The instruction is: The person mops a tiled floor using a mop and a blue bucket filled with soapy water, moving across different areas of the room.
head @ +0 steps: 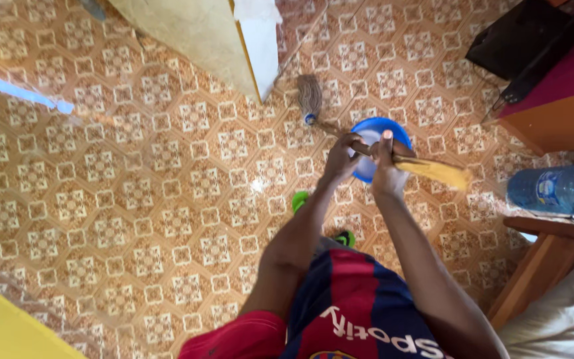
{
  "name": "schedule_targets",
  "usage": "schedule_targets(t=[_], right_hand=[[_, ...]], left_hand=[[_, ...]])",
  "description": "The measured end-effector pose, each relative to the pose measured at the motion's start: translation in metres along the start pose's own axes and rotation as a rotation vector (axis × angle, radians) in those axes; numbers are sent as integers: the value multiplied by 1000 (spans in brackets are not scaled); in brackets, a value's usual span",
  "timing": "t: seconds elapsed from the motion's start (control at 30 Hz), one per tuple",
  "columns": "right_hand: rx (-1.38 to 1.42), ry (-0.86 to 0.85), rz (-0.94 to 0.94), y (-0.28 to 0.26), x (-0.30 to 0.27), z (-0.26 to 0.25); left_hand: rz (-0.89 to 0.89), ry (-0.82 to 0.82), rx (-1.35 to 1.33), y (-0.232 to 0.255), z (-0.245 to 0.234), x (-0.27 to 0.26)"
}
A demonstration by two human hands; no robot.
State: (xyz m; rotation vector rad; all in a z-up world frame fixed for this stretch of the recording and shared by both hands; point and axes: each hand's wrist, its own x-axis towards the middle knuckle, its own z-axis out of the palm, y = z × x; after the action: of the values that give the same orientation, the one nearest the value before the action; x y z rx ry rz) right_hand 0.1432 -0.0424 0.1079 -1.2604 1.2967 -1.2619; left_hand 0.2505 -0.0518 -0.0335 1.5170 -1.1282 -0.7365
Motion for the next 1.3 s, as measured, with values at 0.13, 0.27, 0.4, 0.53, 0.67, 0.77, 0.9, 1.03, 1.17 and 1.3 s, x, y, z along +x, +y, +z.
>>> schedule_targets(t=[0.13,0.27,0.4,0.53,0.67,0.77,0.9,1.03,1.17,1.3], right_hand=[[161,-31,74,3,14,-13],[424,-186,64,-62,35,-21],[311,39,-141,-143,42,-40],[582,-244,-203,-180,26,-74],[502,-355,-218,-164,20,-51],[391,-380,-368,-124,6,-23],[-164,-169,-305,-60,-18,9],[166,-288,-355,-39,-35,17],[302,-252,-393,-52,15,5],[493,-315,-250,-83,29,-39]], left_hand=[[199,-125,157,-3,-15,-11],[57,-123,269,60,-11,-16],[11,-19,52,125,-8,-21],[116,28,161,142,-8,-18],[75,-18,369,116,-8,-8],[-39,-23,259,74,-25,21],[-11,0,148,43,-46,41],[-65,-343,236,26,-74,56],[-32,-257,386,45,-63,45],[44,-15,411,68,-44,9]])
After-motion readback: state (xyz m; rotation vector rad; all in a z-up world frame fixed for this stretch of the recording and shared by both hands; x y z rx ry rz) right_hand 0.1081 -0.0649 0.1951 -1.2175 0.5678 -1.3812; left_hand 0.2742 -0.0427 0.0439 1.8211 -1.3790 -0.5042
